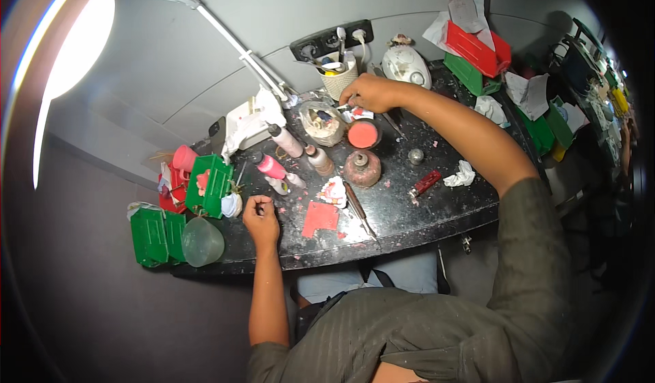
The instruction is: The person applies liquid and wax to a dental model, walks across the room holding the model, returns to the workbench, and shapes wax on the dental cast using a carving tool.
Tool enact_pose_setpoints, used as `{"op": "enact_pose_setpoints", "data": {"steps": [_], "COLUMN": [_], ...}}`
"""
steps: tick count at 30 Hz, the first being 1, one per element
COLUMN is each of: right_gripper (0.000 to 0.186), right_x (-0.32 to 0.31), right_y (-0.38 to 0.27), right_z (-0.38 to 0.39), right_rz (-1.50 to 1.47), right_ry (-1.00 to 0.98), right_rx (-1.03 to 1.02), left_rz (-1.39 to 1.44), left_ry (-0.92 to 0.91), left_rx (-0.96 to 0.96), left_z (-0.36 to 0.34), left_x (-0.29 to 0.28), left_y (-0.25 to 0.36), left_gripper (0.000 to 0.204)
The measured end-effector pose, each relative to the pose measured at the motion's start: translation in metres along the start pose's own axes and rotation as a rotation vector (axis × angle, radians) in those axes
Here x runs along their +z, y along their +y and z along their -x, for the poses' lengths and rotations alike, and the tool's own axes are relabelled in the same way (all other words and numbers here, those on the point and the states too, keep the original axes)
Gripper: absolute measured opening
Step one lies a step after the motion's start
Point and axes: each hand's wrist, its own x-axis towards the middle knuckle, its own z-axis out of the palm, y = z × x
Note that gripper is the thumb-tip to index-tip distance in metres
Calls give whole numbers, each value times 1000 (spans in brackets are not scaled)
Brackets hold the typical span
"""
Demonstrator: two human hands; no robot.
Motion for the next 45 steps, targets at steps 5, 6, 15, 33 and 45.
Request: {"op": "enact_pose_setpoints", "data": {"steps": [5,6,15,33,45], "right_gripper": [30,31,12,16,18], "right_x": [30,34,49,-92,-38], "right_y": [18,17,37,-105,-170], "right_z": [-36,-42,-65,-21,-120], "right_rz": [84,120,218,256,275], "right_ry": [-162,-227,-112,31,-288], "right_rx": [10,72,-45,-106,-193], "left_rz": [16,27,-21,27,133], "left_ry": [27,36,39,55,52], "left_rx": [-45,-56,-23,-33,215], "left_z": [4,4,3,3,-77], "left_x": [0,0,1,2,7], "left_y": [5,4,9,3,56], "left_gripper": [9,9,10,15,20]}}
